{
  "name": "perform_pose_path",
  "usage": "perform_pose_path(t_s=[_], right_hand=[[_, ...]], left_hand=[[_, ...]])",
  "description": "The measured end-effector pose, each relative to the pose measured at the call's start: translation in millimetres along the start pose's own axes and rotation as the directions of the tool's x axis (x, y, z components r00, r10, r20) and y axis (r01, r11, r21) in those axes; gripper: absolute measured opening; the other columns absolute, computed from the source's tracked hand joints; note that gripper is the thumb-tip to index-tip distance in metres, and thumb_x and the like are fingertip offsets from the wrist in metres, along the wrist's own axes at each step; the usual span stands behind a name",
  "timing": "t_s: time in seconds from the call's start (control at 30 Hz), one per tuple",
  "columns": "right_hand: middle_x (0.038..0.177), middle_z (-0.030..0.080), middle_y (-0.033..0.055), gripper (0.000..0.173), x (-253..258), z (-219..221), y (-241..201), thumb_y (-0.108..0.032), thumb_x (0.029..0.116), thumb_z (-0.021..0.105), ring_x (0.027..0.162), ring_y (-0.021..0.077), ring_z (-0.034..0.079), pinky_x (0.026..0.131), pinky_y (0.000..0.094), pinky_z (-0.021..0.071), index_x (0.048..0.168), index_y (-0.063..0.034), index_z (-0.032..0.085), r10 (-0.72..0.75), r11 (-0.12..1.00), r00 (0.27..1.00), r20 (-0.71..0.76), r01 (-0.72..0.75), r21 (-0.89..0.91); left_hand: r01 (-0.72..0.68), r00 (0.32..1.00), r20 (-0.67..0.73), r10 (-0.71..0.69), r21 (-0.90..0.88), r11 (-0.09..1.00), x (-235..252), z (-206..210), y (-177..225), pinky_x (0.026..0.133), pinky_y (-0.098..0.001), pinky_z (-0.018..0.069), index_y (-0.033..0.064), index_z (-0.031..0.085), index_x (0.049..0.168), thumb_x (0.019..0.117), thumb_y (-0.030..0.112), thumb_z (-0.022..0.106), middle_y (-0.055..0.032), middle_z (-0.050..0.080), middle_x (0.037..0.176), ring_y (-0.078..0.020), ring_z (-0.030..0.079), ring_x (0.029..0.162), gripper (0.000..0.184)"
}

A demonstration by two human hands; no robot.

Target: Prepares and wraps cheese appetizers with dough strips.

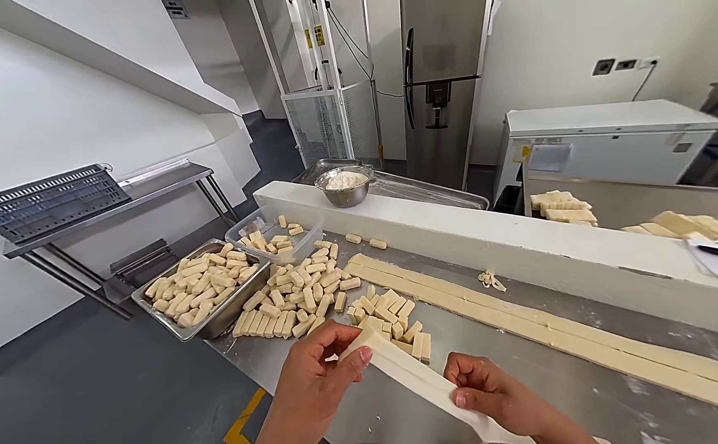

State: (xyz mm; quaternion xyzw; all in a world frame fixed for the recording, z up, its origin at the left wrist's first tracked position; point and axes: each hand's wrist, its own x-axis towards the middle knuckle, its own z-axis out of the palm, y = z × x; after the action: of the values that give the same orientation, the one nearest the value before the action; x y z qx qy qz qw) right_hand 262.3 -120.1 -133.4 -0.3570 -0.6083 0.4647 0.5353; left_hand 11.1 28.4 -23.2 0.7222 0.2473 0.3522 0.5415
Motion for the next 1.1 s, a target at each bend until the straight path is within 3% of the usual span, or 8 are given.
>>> perform_pose_path(t_s=[0.2,0.37,0.47,0.53,0.7,0.8,0.9,1.1], right_hand=[[0.069,0.054,-0.0163,0.017,-19,-6,13,-0.031,0.0920,0.077,0.060,-0.0090,0.048,0.054,0.0096,0.0381,0.084,-0.0225,0.064,0.048,0.994,0.999,-0.019,-0.046,0.103],[0.064,0.050,-0.0079,0.027,-24,-4,10,-0.029,0.0881,0.079,0.055,-0.0010,0.044,0.052,0.0183,0.0355,0.095,-0.0063,0.066,0.291,0.900,0.952,-0.098,-0.307,-0.309],[0.111,0.069,0.0064,0.066,-5,3,-1,-0.053,0.0810,0.080,0.100,0.0102,0.064,0.085,0.0303,0.0534,0.122,-0.0028,0.067,0.004,0.905,0.986,-0.165,-0.074,-0.418],[0.130,0.067,0.0050,0.079,17,12,-14,-0.066,0.0831,0.072,0.120,0.0124,0.062,0.103,0.0347,0.0518,0.134,-0.0063,0.061,-0.077,0.953,0.989,-0.125,0.036,-0.299],[0.074,0.069,-0.0078,0.011,45,32,-42,-0.021,0.0914,0.076,0.063,0.0026,0.066,0.059,0.0211,0.0560,0.089,-0.0165,0.067,0.117,0.982,0.980,-0.163,-0.091,0.163],[0.073,0.067,-0.0093,0.009,40,33,-52,-0.021,0.0958,0.072,0.059,-0.0004,0.063,0.054,0.0176,0.0538,0.090,-0.0153,0.068,0.102,0.995,0.972,-0.213,-0.103,0.003],[0.070,0.066,-0.0121,0.018,31,31,-58,-0.030,0.0930,0.075,0.057,-0.0072,0.056,0.050,0.0116,0.0448,0.086,-0.0143,0.069,0.026,0.962,0.945,-0.326,-0.112,-0.248],[0.055,0.045,-0.0143,0.046,27,19,-68,-0.051,0.0803,0.082,0.049,-0.0101,0.036,0.045,0.0109,0.0263,0.065,-0.0146,0.058,-0.079,0.879,0.938,-0.337,-0.094,-0.467]], left_hand=[[-0.017,0.997,-0.075,0.019,0.016,1.000,3,-14,2,0.063,-0.0261,0.0630,0.0070,0.073,0.101,0.0863,0.023,0.075,-0.0010,0.073,0.090,-0.0117,0.073,0.076,0.022],[-0.020,0.997,0.077,0.017,0.037,0.999,-5,5,-1,0.066,-0.0269,0.0627,0.0038,0.072,0.103,0.0903,0.021,0.073,-0.0014,0.070,0.097,-0.0094,0.071,0.079,0.022],[-0.004,0.984,0.176,-0.012,0.089,0.996,-10,26,-7,0.067,-0.0240,0.0608,0.0026,0.073,0.104,0.0897,0.023,0.074,-0.0027,0.068,0.097,-0.0072,0.069,0.080,0.025],[0.007,0.982,0.188,-0.027,0.107,0.994,-12,36,-10,0.068,-0.0212,0.0593,0.0030,0.073,0.102,0.0885,0.024,0.076,-0.0025,0.067,0.096,-0.0057,0.068,0.081,0.026],[0.000,0.996,0.092,-0.015,0.160,0.987,-16,41,-8,0.069,-0.0194,0.0576,0.0035,0.074,0.102,0.0876,0.024,0.077,-0.0014,0.068,0.095,-0.0042,0.068,0.084,0.025],[0.106,0.990,0.094,-0.102,-0.038,0.994,-21,39,-10,0.072,-0.0228,0.0594,0.0006,0.073,0.106,0.0921,0.014,0.071,-0.0002,0.073,0.093,-0.0049,0.070,0.081,0.019],[0.397,0.901,0.355,-0.250,-0.442,0.804,-30,44,-11,0.077,-0.0290,0.0616,0.0010,0.059,0.120,0.1006,0.003,0.052,-0.0022,0.075,0.096,-0.0114,0.073,0.083,0.021],[0.446,0.863,0.453,-0.225,-0.474,0.759,-42,62,-17,0.085,-0.0343,0.0606,0.0016,0.059,0.119,0.0955,-0.001,0.058,-0.0009,0.073,0.106,-0.0130,0.072,0.094,0.024]])
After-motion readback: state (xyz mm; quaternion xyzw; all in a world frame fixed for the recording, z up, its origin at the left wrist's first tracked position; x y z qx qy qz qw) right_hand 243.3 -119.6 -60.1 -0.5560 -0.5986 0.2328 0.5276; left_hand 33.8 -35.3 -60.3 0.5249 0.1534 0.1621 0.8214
